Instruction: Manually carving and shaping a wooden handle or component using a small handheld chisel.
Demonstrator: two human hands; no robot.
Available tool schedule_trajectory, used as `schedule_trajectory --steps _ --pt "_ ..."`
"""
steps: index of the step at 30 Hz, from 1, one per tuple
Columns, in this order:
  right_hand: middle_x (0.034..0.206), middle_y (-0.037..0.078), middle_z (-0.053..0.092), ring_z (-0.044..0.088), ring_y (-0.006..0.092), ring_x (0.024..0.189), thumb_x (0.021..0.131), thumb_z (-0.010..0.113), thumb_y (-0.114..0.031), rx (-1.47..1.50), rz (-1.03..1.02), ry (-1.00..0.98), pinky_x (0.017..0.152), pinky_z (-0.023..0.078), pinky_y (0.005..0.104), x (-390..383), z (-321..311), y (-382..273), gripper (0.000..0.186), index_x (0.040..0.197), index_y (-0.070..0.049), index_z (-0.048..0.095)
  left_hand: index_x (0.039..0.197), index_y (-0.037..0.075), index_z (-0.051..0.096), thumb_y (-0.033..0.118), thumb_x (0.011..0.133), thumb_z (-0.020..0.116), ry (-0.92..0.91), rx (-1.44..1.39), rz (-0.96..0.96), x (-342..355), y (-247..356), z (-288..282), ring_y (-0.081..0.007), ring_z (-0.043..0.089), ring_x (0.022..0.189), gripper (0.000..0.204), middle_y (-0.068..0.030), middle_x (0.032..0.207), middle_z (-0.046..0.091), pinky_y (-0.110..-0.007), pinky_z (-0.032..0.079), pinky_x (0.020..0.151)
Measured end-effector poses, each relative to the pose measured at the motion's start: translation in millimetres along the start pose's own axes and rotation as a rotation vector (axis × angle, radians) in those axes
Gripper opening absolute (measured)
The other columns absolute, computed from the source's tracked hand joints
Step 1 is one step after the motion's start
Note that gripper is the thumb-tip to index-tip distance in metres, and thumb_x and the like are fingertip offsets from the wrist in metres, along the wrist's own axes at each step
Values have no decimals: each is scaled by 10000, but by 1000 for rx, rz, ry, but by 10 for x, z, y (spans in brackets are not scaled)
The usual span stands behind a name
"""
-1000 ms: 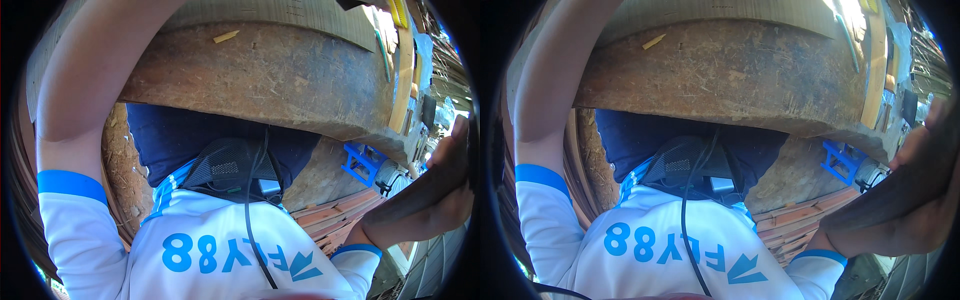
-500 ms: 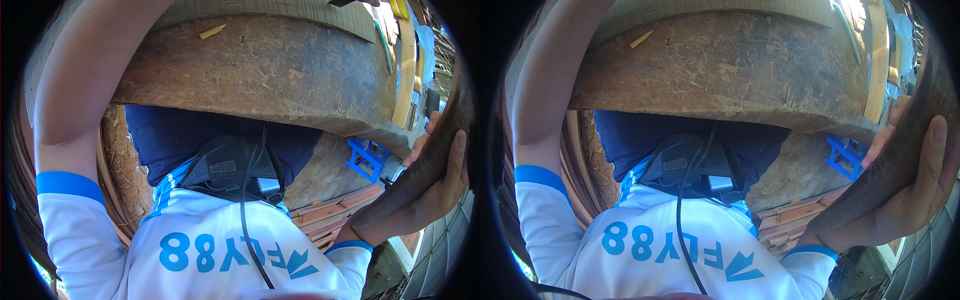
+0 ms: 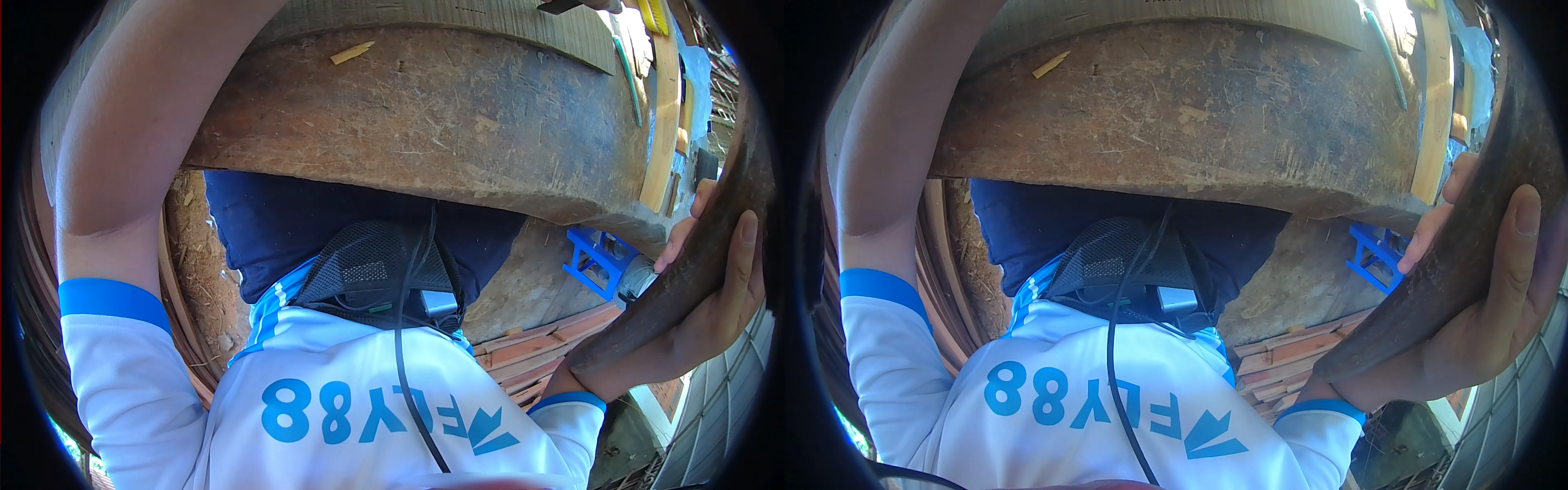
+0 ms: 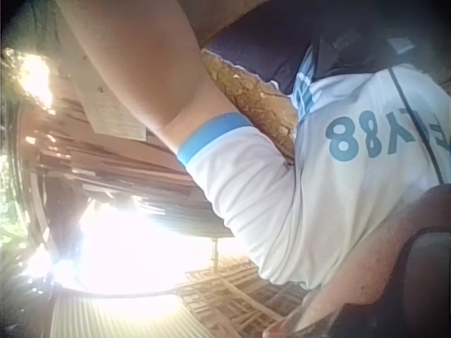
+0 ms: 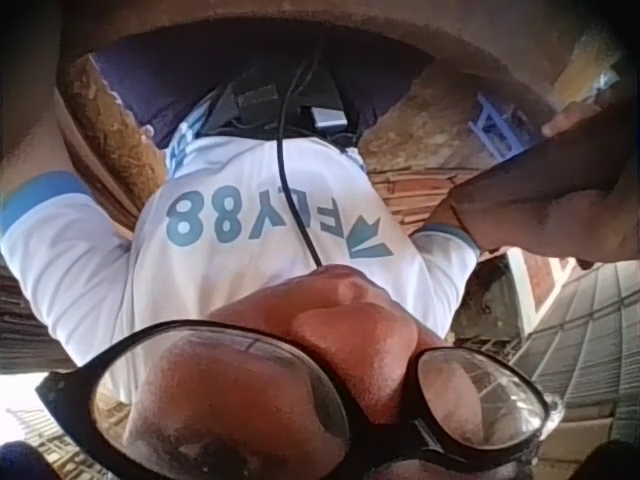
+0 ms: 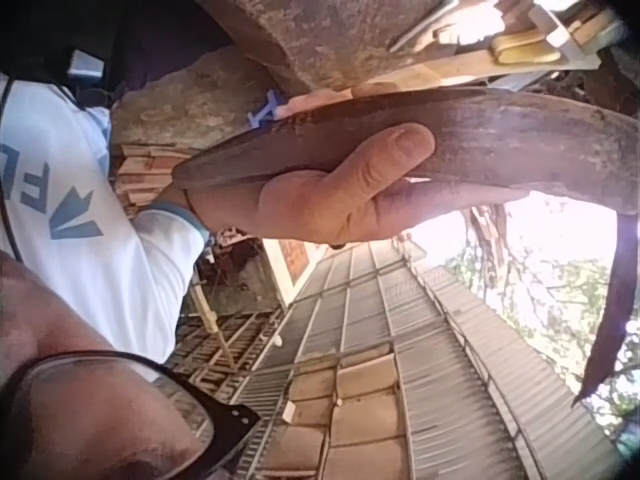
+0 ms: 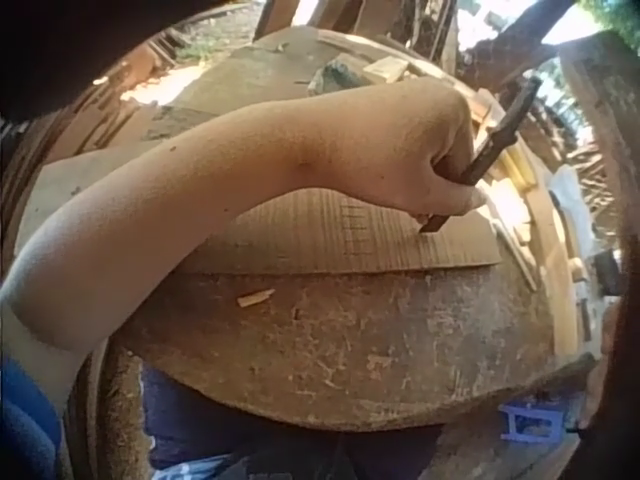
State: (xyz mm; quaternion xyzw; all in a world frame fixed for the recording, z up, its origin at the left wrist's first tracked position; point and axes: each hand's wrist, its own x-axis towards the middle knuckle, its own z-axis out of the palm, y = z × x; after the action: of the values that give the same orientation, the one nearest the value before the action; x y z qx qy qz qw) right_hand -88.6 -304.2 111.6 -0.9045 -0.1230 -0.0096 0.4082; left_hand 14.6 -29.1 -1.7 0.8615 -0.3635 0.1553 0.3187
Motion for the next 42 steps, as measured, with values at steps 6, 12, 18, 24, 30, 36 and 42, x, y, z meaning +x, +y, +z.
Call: schedule_trajectory --steps 6,12,18,24,30,36,42 --pt "1034 185 632 606 116 613 1103 485 -297 -51 3 6 514 460 218 -19 81 -51 393 1138 77 601 661 -43 721 168 932 729 6 -41 10 3 -15 14 -178 578 459 343 -110 558 645 -352 461 482" --pt "1039 192 637 610 124 619 1088 515 -280 -45 -20 7 518 465 224 -6 42 -23 381 1145 88 595 708 -45 751 163 930 725 -5 -26 12 -12 13 -9 -190 608 475 305 -128 595 679 -344 484 506" --pt "1037 208 658 594 150 626 1091 424 -303 26 -34 89 561 466 238 -36 -181 -121 479 1267 121 559 713 -46 751 143 896 726 -534 -450 -641 342 237 -408 -223 653 532 265 -145 636 705 -375 518 566" --pt "893 157 699 600 141 626 1052 596 -203 22 -14 277 620 477 217 -14 510 -218 401 1291 119 609 715 -62 721 171 869 726 -83 17 -9 -22 61 -77 -279 650 550 280 -196 630 658 -411 503 575" --pt "1062 210 692 634 170 649 1070 552 -184 116 -163 140 549 487 239 -21 -13 -90 373 1283 118 599 734 -73 702 194 869 700 -65 65 -1 72 44 5 -364 655 617 298 -242 660 635 -451 511 620" --pt "918 213 709 602 150 554 1007 693 -162 46 -38 126 490 437 239 -109 310 -216 313 1185 92 652 760 -70 701 209 892 675 -62 23 -20 -15 10 55 -389 671 659 310 -256 708 661 -467 523 660" --pt "941 183 723 600 136 563 1017 668 -130 -3 -200 323 497 431 227 -176 491 -256 383 1352 42 600 770 -58 716 203 894 690 -102 21 -84 24 85 -58 -393 663 654 291 -249 707 662 -467 515 646"
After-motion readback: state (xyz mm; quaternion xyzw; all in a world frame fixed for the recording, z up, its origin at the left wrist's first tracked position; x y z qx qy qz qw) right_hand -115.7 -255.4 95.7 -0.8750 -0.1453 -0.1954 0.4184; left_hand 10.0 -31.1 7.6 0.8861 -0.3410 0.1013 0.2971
